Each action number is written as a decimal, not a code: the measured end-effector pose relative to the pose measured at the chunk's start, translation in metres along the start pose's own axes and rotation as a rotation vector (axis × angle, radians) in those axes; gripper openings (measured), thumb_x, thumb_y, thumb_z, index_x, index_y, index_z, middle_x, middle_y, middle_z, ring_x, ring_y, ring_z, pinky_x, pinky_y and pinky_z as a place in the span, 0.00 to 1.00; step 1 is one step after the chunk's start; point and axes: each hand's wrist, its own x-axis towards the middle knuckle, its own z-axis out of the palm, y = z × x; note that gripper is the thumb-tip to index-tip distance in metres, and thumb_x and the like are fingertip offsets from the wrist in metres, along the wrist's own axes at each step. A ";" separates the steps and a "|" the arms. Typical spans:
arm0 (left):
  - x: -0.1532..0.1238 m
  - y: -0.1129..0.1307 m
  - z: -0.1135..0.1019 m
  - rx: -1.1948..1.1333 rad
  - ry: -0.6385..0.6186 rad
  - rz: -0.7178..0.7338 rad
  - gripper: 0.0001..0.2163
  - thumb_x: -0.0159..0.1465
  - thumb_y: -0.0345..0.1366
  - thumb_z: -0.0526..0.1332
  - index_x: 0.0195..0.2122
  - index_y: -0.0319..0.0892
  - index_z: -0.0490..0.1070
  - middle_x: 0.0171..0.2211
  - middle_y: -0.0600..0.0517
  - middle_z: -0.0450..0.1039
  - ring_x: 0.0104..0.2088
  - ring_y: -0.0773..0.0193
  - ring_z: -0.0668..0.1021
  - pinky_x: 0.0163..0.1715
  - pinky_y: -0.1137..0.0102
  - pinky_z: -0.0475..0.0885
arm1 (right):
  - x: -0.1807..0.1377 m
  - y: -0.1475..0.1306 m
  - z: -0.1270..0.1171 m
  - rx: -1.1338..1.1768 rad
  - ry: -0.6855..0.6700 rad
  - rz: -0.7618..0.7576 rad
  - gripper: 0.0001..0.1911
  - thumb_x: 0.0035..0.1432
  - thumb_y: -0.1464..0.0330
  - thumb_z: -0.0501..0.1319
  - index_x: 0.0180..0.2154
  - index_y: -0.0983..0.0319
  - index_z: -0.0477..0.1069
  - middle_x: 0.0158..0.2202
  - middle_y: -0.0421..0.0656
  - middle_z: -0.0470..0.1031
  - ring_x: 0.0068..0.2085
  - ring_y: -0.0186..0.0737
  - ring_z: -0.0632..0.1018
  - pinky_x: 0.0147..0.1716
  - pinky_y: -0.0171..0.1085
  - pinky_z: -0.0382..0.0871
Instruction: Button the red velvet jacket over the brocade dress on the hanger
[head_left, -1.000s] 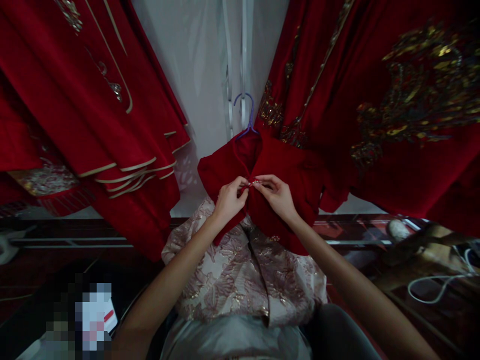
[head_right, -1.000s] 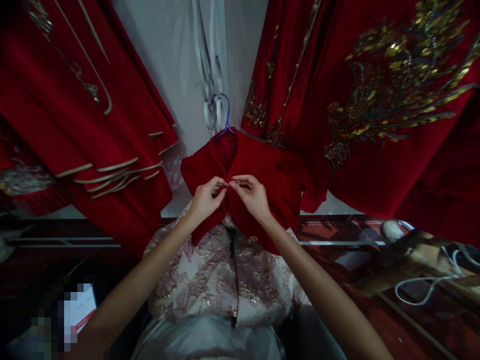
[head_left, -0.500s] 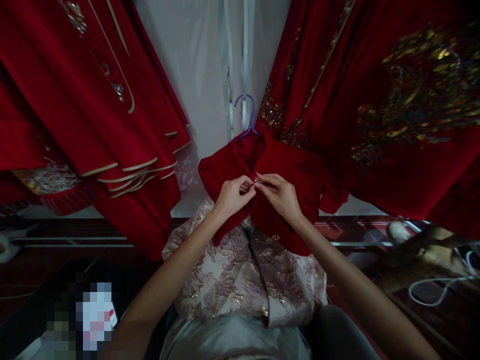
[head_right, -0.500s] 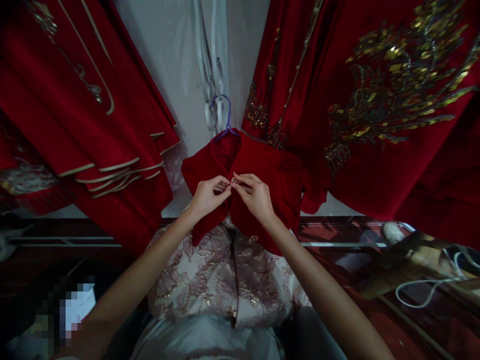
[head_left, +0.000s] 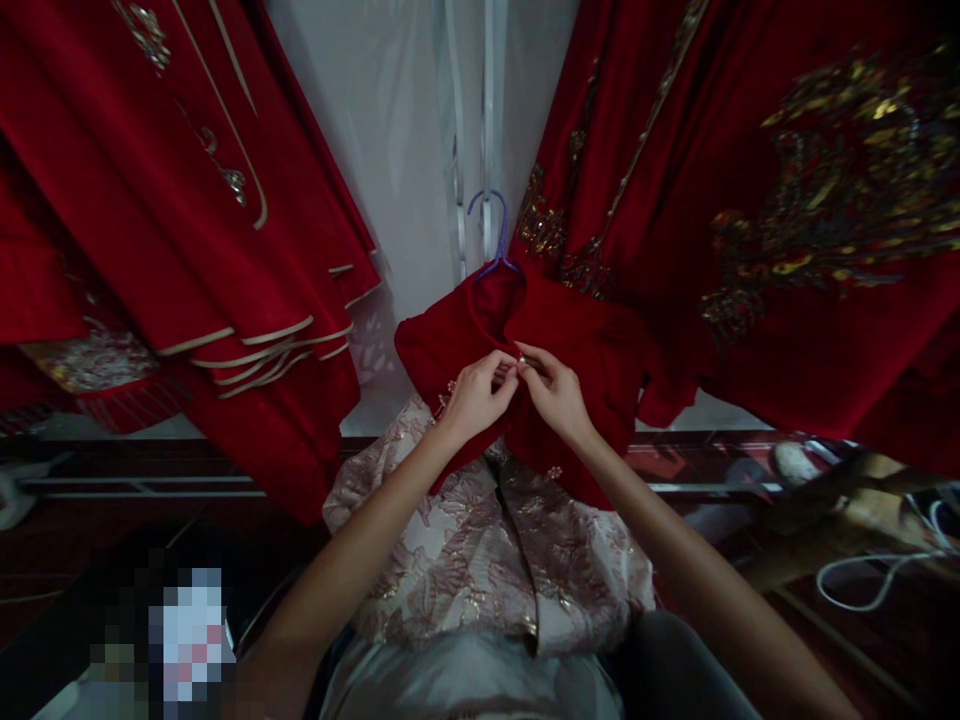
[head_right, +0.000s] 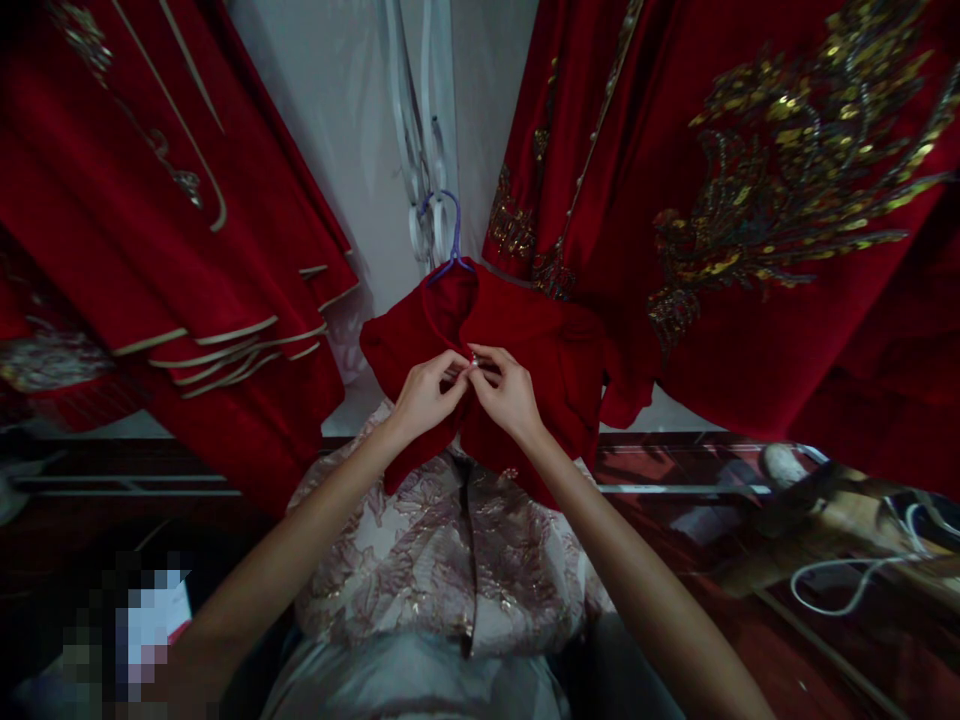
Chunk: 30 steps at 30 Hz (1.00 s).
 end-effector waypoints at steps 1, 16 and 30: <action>-0.001 -0.002 0.004 -0.086 0.024 -0.044 0.08 0.61 0.35 0.54 0.38 0.42 0.70 0.36 0.49 0.75 0.36 0.65 0.77 0.40 0.70 0.71 | -0.003 0.002 0.002 -0.007 0.009 -0.001 0.20 0.58 0.67 0.55 0.52 0.60 0.67 0.51 0.46 0.70 0.49 0.40 0.74 0.51 0.43 0.69; -0.030 -0.026 0.047 -0.817 0.112 -0.607 0.19 0.65 0.46 0.49 0.54 0.45 0.65 0.61 0.48 0.59 0.60 0.63 0.63 0.54 0.65 0.65 | -0.022 -0.005 -0.042 -0.063 -0.001 0.311 0.15 0.45 0.69 0.61 0.36 0.59 0.59 0.26 0.37 0.70 0.26 0.33 0.73 0.26 0.34 0.69; -0.049 -0.019 -0.008 -0.791 -0.124 -0.769 0.19 0.61 0.50 0.53 0.35 0.38 0.71 0.28 0.49 0.74 0.24 0.67 0.76 0.23 0.74 0.72 | -0.037 -0.043 -0.032 0.107 -0.473 0.456 0.09 0.51 0.64 0.63 0.35 0.60 0.70 0.31 0.44 0.77 0.29 0.36 0.78 0.29 0.39 0.76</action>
